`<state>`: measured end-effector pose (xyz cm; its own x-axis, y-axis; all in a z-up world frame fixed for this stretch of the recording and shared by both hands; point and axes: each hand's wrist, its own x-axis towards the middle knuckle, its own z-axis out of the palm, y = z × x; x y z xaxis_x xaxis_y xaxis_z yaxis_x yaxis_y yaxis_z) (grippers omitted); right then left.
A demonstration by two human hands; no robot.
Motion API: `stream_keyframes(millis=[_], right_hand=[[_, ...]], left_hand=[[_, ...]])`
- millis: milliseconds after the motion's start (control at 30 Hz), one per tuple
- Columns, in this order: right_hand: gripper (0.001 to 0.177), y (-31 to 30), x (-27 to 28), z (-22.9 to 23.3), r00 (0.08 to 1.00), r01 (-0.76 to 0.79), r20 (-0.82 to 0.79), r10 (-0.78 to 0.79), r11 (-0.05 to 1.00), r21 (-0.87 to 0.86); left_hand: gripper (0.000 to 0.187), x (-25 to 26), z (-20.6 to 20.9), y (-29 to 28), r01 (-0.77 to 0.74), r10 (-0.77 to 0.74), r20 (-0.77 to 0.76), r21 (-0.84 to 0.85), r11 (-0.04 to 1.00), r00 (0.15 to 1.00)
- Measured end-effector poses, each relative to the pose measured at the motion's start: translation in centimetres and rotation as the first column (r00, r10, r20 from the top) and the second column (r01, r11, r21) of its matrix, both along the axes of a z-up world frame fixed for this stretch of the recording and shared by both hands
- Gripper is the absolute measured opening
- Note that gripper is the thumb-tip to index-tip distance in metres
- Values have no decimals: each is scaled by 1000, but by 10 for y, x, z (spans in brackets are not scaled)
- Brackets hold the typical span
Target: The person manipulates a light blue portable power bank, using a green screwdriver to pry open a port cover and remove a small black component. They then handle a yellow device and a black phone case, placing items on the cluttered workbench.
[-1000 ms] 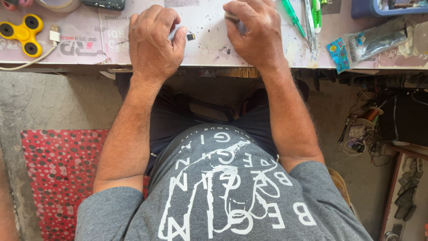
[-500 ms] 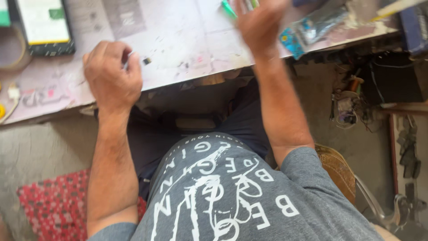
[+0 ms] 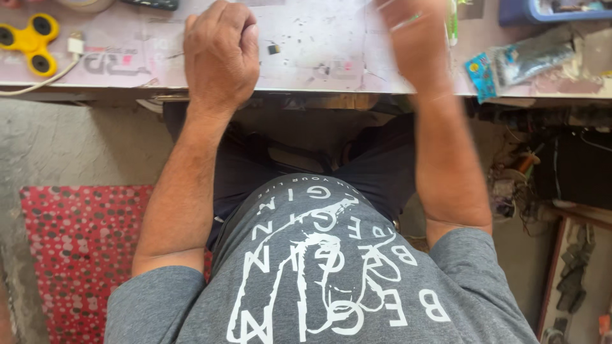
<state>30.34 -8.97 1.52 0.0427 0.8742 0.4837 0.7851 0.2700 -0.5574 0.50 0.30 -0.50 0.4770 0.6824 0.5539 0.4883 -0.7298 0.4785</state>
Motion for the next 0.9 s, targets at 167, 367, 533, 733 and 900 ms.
stream_keyframes(millis=[167,367,533,733,900], right_hand=[[18,16,-96,17,955,-291,5,295,945,-149],[20,43,-115,32,909,-255,271,315,938,-237],[11,69,-126,27,838,-169,445,316,925,-339],[8,74,-125,33,844,-170,413,342,901,-399],[6,42,-121,33,843,-119,468,266,940,-320]], left_hand=[[6,-5,2,0,25,-11,147,-93,995,989],[6,-4,4,0,6,0,158,-41,999,988],[5,-3,14,-1,6,4,155,-66,998,988],[6,-2,19,-4,-7,19,165,-74,997,986],[7,0,18,-7,-24,40,137,-121,992,990]])
